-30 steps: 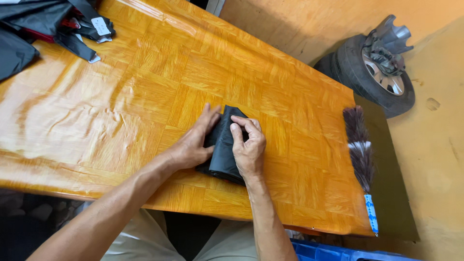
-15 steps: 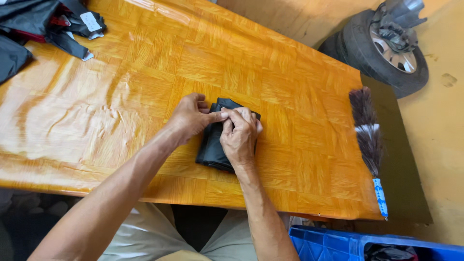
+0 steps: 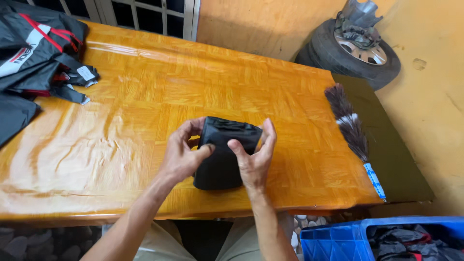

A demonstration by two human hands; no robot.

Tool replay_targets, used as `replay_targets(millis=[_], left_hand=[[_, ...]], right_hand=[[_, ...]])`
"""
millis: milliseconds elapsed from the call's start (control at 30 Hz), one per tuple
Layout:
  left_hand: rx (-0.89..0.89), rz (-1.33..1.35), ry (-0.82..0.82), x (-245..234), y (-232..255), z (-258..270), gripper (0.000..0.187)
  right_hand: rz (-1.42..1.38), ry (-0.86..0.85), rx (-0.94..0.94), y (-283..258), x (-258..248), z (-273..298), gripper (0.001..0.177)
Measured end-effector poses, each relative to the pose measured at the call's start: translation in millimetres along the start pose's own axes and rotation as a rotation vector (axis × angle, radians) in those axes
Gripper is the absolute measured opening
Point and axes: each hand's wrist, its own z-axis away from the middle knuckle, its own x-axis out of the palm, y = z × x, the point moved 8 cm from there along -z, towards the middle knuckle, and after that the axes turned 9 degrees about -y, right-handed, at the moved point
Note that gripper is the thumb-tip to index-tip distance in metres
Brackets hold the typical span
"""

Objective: The person folds a black garment on a wooden table, smoothing the fabric by hand and using a duster to clean it before folding it into a compact rectangular shape and placing it into a blue bin containing other black garments.

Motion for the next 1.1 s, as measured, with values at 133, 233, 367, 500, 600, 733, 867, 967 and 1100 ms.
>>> replay_targets(millis=[133,233,367,500,600,733,867,967,1100], left_hand=[[0.197,0.060,-0.054,15,10,34,0.045],[0.165,0.275,-0.073,15,-21,39,0.053],[0.407,-0.141,-0.111,17,-10,40,0.093],[0.407,-0.295,0.022,13,-8,36,0.076],[0.388,-0.300,0.091,7,-23,35,0.065],[0.374,-0.283,0.140,14,-17,39,0.062],[0.419,-0.354,0.163,18,-28,49,0.059],[0.460,-0.436,0.192,25,-30,49,0.054],[0.524,-0.452,0.202,25,-27,51,0.047]], right_hand=[[-0.488,-0.327,-0.122,11,-4,-6,0.082],[-0.472,-0.355,-0.173,5,1,-8,0.073],[-0.425,-0.307,-0.232,-3,0,-7,0.058],[-0.437,-0.337,-0.213,5,-2,-9,0.056],[-0.345,-0.490,-0.166,-41,1,-8,0.101],[0.077,-0.400,-0.334,-117,-6,-4,0.108],[0.646,-0.572,-0.502,-163,36,10,0.070],[0.753,-0.630,-0.466,-159,49,11,0.065],[0.800,-0.623,-0.428,-151,56,12,0.056]])
